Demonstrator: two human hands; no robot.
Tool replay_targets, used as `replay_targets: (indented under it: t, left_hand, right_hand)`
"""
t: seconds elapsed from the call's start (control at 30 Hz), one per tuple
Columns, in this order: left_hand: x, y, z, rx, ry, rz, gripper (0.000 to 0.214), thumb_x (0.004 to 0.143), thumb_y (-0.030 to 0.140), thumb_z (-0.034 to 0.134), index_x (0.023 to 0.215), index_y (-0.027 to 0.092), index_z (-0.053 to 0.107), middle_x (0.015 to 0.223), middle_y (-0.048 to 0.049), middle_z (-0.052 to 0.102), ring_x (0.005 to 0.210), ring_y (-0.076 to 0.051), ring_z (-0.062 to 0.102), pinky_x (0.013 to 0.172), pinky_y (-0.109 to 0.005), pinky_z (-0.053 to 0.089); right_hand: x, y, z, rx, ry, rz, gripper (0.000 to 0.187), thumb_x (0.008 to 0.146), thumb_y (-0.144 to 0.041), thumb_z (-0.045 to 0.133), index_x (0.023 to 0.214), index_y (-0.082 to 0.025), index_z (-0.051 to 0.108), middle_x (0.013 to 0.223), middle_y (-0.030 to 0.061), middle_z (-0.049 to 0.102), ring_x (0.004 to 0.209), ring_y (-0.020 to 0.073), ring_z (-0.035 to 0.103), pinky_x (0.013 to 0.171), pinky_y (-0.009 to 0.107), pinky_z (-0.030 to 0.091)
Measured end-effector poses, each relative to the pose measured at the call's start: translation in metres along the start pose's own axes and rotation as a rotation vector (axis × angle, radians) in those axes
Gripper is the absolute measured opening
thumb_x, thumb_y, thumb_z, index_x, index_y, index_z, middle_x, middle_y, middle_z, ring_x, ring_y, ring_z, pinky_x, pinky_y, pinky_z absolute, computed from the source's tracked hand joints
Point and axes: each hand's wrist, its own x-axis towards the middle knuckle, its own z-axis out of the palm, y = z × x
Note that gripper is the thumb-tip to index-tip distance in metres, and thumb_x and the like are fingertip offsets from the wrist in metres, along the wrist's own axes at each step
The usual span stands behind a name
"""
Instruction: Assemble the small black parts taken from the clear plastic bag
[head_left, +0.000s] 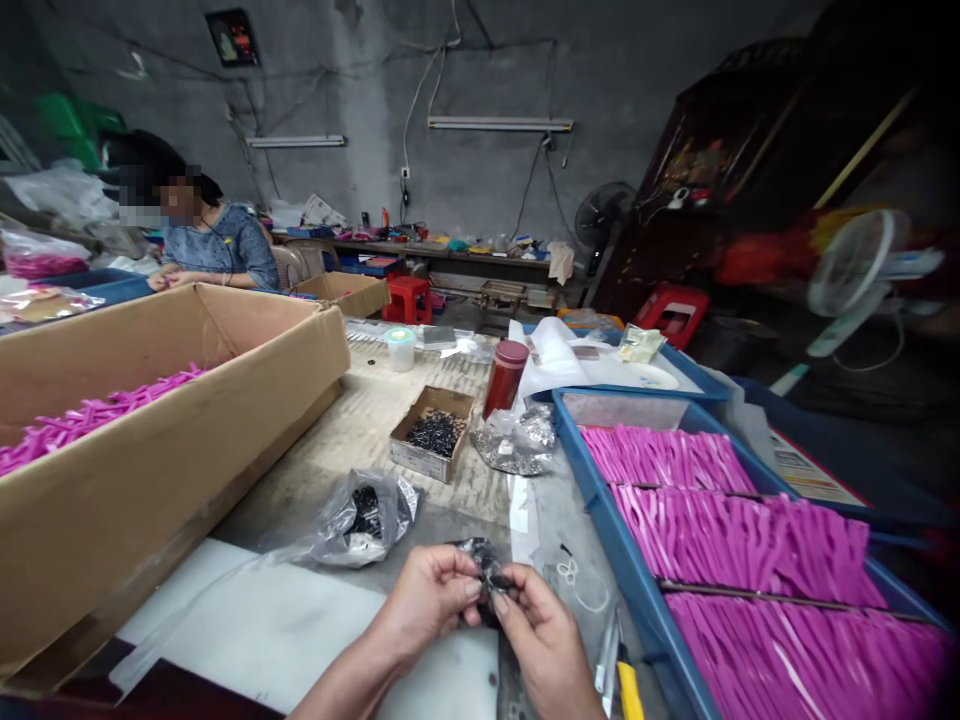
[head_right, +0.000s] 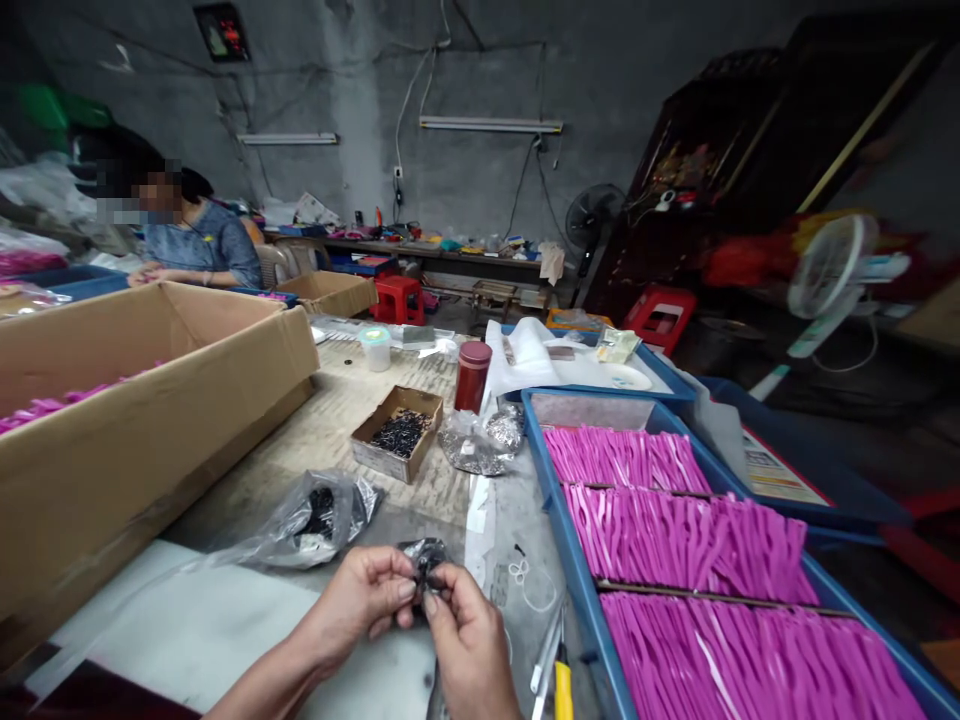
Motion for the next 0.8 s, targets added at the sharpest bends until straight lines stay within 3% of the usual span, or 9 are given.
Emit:
replay_targets:
  t: [0.27,0.8]
  left_hand:
    - [0.0005,0.0029,0.0012,0.047,0.050,0.064,0.021,0.052,0.028,0.065,0.052,0.010,0.054,0.042,0.0064,0.040,0.040,-0.003,0.027,0.039,-0.017,0.019]
    - [-0.0032,0.0028,0.0037,-0.090,-0.016,-0.045,0.018,0.060,0.027,0.059,0.060,0.011,0.050,0.044,0.0065,0.038,0.037,-0.002,0.024,0.036,-0.016,0.012]
  right_hand:
    - [0.0018,0.0092,0.0012,0.082,0.009,0.001,0.011,0.070,-0.021,0.052,0.080,-0.019,0.053,0.071,0.0014,0.057,0.069,0.0163,0.054,0.062,0.025,0.043]
    - [0.0019,0.0116,0.0034,0.042,0.059,0.012,0.011,0.067,-0.023,0.053,0.077,-0.018,0.053,0.064,0.0006,0.057,0.060,0.0151,0.053,0.056,0.024,0.043]
